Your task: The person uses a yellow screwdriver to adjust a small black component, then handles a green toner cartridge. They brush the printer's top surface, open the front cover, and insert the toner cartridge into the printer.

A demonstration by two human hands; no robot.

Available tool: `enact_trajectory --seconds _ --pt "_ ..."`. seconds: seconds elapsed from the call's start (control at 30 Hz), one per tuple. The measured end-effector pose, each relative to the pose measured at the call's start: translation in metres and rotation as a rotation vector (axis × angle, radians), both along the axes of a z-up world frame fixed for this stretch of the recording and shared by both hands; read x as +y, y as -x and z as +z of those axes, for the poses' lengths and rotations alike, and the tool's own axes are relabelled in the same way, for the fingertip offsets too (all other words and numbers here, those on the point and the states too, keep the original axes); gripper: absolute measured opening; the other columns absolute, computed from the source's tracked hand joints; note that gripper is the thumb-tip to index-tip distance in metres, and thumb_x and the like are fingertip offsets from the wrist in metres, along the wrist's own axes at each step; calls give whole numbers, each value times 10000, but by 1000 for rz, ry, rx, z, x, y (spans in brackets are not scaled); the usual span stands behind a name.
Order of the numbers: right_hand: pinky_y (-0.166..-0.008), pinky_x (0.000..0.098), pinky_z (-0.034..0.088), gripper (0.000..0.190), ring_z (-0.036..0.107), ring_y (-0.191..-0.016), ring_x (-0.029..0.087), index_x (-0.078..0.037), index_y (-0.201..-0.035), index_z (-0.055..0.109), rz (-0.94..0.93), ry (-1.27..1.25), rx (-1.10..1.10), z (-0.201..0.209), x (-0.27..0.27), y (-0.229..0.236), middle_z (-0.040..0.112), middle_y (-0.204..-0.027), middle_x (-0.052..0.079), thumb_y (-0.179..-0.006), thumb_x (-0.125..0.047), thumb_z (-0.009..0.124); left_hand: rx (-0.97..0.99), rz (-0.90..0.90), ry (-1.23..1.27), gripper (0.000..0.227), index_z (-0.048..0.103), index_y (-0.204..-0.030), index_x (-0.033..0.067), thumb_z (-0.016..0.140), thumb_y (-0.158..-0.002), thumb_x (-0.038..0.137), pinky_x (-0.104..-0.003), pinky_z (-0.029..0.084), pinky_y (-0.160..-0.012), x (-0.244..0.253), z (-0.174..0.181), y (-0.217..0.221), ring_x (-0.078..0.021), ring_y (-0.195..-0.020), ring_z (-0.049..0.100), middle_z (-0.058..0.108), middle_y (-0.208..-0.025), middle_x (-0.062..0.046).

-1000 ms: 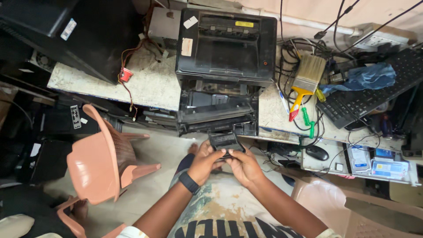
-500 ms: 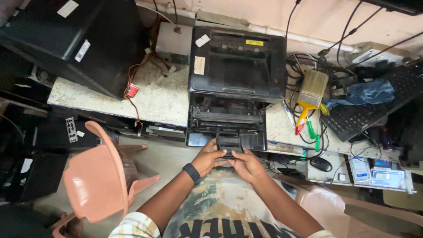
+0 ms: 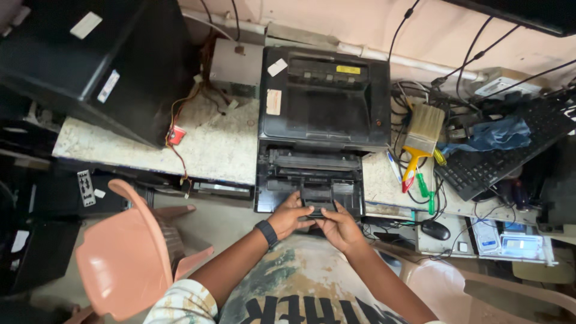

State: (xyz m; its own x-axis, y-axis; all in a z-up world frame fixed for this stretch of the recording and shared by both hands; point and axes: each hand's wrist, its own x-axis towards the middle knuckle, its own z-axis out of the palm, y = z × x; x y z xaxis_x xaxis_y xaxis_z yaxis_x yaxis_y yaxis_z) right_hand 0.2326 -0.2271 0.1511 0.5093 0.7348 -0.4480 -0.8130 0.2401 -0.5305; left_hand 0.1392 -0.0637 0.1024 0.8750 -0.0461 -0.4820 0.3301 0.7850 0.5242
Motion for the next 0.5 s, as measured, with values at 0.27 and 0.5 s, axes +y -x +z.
enact_trajectory --seconds 0.27,0.5 --pt "-1054 448 499 424 633 -1210 301 28 -1337 525 21 -41 -52 1 1 -11 655 -1283 190 -921 47 605 -34 -11 -68 616 370 -1456 170 668 -920 107 -504 508 -1002 1 3 -9 -210 -1241 591 607 -1342 -35" --pt "-1056 454 494 422 628 -1218 305 27 -1344 518 -1 -47 -46 2 1 -18 649 -1293 194 -929 58 588 -56 6 -71 619 341 -1467 147 652 -933 107 -480 515 -1016 4 8 -19 -223 -1258 587 596 -1361 -62"
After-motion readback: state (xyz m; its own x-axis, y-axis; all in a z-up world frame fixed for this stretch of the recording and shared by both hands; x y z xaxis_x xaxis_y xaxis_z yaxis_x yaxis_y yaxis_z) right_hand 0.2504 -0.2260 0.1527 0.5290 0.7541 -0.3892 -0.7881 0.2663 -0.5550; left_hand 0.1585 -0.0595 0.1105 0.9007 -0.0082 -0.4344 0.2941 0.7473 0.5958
